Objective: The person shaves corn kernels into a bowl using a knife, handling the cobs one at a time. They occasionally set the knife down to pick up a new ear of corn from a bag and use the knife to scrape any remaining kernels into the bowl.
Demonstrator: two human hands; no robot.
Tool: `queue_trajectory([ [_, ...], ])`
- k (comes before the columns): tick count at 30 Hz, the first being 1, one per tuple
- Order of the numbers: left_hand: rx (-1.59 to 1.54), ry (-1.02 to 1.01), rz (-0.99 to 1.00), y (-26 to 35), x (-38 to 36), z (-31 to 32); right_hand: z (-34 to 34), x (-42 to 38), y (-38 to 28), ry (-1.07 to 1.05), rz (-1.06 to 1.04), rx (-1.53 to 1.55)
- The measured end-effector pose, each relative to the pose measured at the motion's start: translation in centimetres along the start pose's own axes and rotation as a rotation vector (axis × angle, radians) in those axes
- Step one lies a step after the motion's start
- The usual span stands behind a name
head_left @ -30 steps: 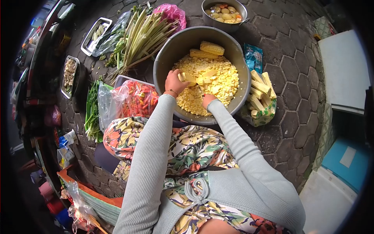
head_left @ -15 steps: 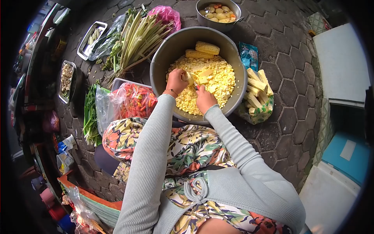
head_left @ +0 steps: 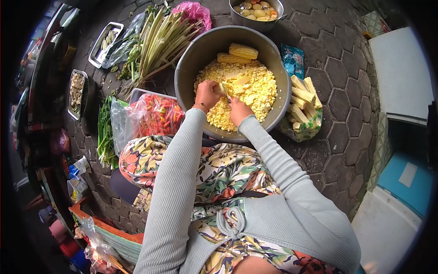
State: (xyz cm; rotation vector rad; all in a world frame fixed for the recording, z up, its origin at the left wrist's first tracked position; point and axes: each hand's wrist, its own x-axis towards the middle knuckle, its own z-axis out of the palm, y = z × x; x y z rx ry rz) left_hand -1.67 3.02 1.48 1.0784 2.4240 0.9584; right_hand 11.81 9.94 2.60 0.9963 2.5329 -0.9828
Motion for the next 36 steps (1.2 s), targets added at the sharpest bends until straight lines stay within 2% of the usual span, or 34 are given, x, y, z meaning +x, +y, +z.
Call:
queue_trajectory([
  [4,-0.007,-0.006,0.020,-0.3,-0.5,0.5,-0.2,-0.7,0.0,-0.116,0.058,-0.026],
  [8,0.051,0.056,0.090,-0.7,-0.3,0.5,0.1,0.8,0.0,-0.070,0.011,-0.012],
  [11,0.024,0.009,0.013,-0.5,-0.6,0.5,0.1,-0.3,0.4,-0.136,0.045,-0.048],
  [14,0.030,0.042,0.039,-0.6,-0.6,0.6,0.0,-0.7,0.8,-0.141,0.034,0.023],
  [20,0.057,0.038,0.030,-0.3,-0.7,0.2,0.9,2.4,0.5,-0.116,0.059,-0.033],
  [22,0.066,0.010,0.013,-0.4,-0.6,-0.1,1.4,0.7,1.3,-0.194,0.077,-0.003],
  [30,0.045,0.037,0.008,-0.5,-0.4,0.6,3.3,5.0,1.7,-0.171,0.100,-0.078],
  [32,0.104,0.048,0.026,-0.5,-0.3,0.3,3.3,4.0,1.8,-0.155,0.115,-0.054],
  [36,0.102,-0.003,-0.056,-0.4,-0.2,0.5,4.5,5.0,3.1,-0.171,0.117,-0.025],
])
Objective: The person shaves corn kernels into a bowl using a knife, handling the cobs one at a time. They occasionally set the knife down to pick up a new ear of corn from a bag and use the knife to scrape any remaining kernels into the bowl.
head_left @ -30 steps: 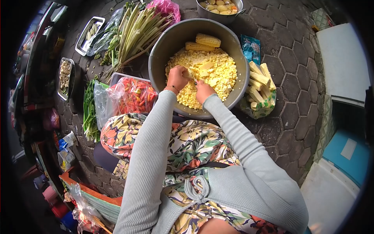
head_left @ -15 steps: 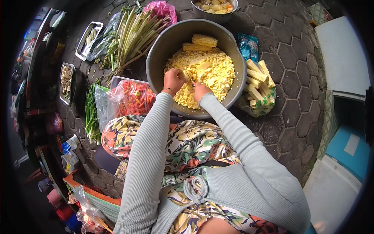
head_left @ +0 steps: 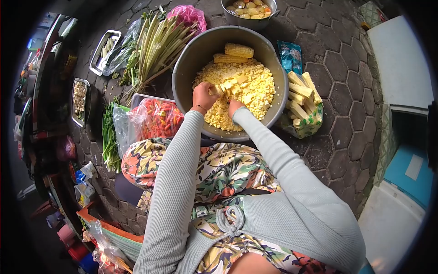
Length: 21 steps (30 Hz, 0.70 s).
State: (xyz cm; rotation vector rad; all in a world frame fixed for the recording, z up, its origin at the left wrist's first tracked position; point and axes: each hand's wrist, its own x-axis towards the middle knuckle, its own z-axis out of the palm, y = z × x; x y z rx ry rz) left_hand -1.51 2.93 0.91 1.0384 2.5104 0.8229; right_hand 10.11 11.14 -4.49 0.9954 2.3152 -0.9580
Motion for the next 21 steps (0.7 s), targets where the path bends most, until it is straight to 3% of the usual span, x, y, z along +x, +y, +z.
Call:
queue_trajectory([
  [2,0.006,0.013,0.000,0.3,-0.2,0.1,-0.3,0.7,-0.7,-0.129,0.069,-0.206],
  [10,0.046,0.096,-0.051,0.1,-0.1,-0.1,-0.2,1.4,-0.6,-0.109,0.133,-0.168],
  [12,0.015,0.006,-0.021,-0.4,-0.1,-0.4,-0.7,0.3,0.5,-0.238,-0.076,-0.319],
  [16,-0.012,-0.071,0.198,-0.8,0.3,-1.1,-3.1,-4.1,2.2,-0.211,-0.201,-0.182],
  [20,-0.014,-0.006,0.218,-0.1,-0.3,-0.9,-4.0,-7.5,1.8,0.014,-0.104,0.078],
  [21,-0.040,-0.001,0.124,-0.1,-0.2,-0.7,-3.9,-7.8,1.2,0.078,-0.093,0.122],
])
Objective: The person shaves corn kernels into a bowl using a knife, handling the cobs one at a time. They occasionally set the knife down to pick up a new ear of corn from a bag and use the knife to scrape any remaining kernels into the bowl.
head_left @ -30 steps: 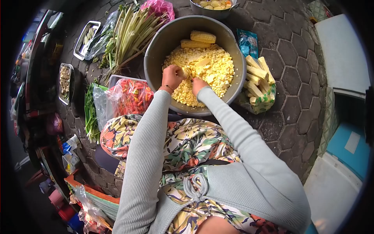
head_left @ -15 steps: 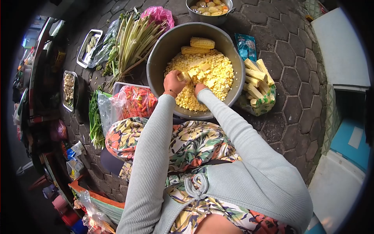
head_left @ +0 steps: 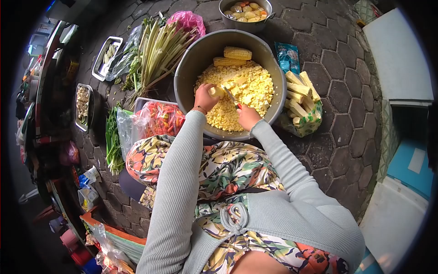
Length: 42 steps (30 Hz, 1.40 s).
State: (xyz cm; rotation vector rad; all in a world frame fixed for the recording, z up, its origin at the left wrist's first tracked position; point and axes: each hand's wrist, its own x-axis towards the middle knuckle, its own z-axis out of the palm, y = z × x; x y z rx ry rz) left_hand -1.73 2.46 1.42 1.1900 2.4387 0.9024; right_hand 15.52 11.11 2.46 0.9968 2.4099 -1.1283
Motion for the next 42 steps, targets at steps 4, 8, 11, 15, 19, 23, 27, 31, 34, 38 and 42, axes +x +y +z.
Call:
queue_trajectory([
  [4,-0.057,0.011,-0.165,0.0,0.2,0.0,0.4,0.5,-2.3,0.116,-0.045,0.025],
  [8,-0.046,0.075,-0.126,-0.6,0.0,0.5,1.0,1.0,-2.9,0.088,-0.043,-0.029],
  [11,-0.075,0.079,-0.121,-0.3,-0.1,0.2,1.9,1.4,-2.1,0.110,-0.068,-0.029],
  [15,-0.064,0.034,-0.155,0.1,-0.1,0.2,1.8,1.3,-2.4,0.110,-0.074,-0.047],
  [19,-0.029,0.064,-0.076,-0.5,0.1,1.3,1.7,3.0,-2.6,0.054,-0.031,-0.131],
  [23,-0.003,0.149,-0.024,0.6,-0.4,1.7,1.9,5.9,-1.7,0.012,-0.010,-0.132],
  [27,-0.004,0.031,-0.096,0.0,0.1,0.9,1.8,5.6,-1.1,-0.172,0.056,-0.140],
  [31,0.020,0.036,-0.097,-0.3,0.0,1.0,3.3,8.4,-1.0,-0.205,0.083,-0.281],
  [34,0.040,0.053,-0.122,0.3,-0.2,0.8,3.2,9.0,-1.2,-0.269,0.168,-0.307],
  [38,0.160,0.013,-0.188,1.0,-0.1,0.3,5.2,9.1,1.2,-0.248,0.064,-0.384],
  [42,0.076,0.012,-0.054,-0.7,-0.1,0.7,2.2,4.7,2.0,-0.366,-0.033,-0.459],
])
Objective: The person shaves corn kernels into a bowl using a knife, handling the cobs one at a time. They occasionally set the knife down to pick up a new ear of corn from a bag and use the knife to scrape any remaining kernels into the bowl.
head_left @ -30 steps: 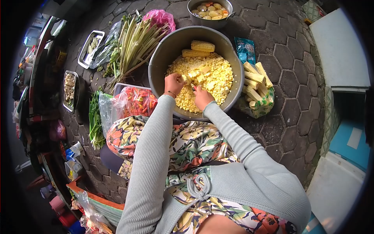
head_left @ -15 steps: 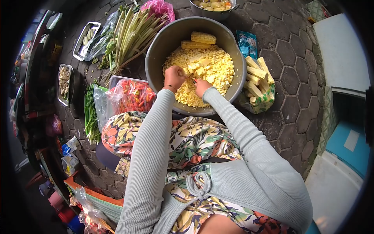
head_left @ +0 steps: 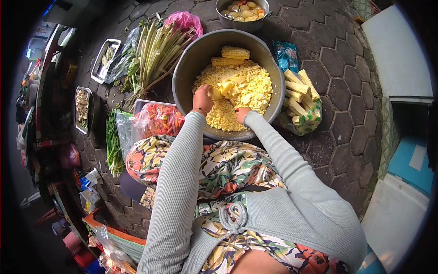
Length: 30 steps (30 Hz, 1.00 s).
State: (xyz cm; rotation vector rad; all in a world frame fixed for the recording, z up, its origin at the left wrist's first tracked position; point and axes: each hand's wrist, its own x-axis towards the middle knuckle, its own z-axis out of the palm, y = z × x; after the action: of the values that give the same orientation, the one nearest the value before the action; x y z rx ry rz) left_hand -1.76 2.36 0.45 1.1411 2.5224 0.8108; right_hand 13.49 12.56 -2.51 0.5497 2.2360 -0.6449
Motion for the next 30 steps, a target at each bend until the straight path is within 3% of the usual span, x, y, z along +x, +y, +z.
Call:
queue_trajectory([
  [3,-0.032,0.024,0.112,0.0,-0.1,0.2,-0.8,-4.0,0.3,0.084,-0.016,0.222],
  [5,-0.047,0.047,0.137,0.7,-0.4,0.1,-1.3,-5.9,-0.2,0.293,0.022,0.410],
  [8,-0.065,0.012,0.017,1.4,-0.3,0.2,-2.2,-5.5,-1.9,0.383,0.037,0.415],
  [10,-0.086,0.097,-0.080,0.9,-0.3,0.7,-2.6,-4.7,-2.6,0.508,-0.010,0.463],
  [14,-0.127,0.071,-0.265,0.9,-0.5,0.2,-3.3,-3.9,-3.3,0.402,-0.013,0.354],
  [17,-0.211,0.053,-0.271,0.6,-0.4,0.2,-3.5,-3.8,-3.2,0.375,-0.012,0.336],
  [23,-0.112,-0.010,-0.211,0.6,-0.4,-0.3,-3.5,-2.6,-3.2,0.352,-0.037,0.258],
  [25,-0.065,0.079,-0.139,0.1,-0.5,0.3,-3.5,-1.8,-3.6,0.336,-0.051,0.275],
  [27,-0.154,0.074,-0.194,0.0,-0.2,0.5,-3.8,-1.4,-3.8,0.327,-0.012,0.208],
  [30,-0.135,0.054,-0.110,0.2,-0.4,0.0,-2.9,-3.0,-3.7,0.299,0.029,0.235],
])
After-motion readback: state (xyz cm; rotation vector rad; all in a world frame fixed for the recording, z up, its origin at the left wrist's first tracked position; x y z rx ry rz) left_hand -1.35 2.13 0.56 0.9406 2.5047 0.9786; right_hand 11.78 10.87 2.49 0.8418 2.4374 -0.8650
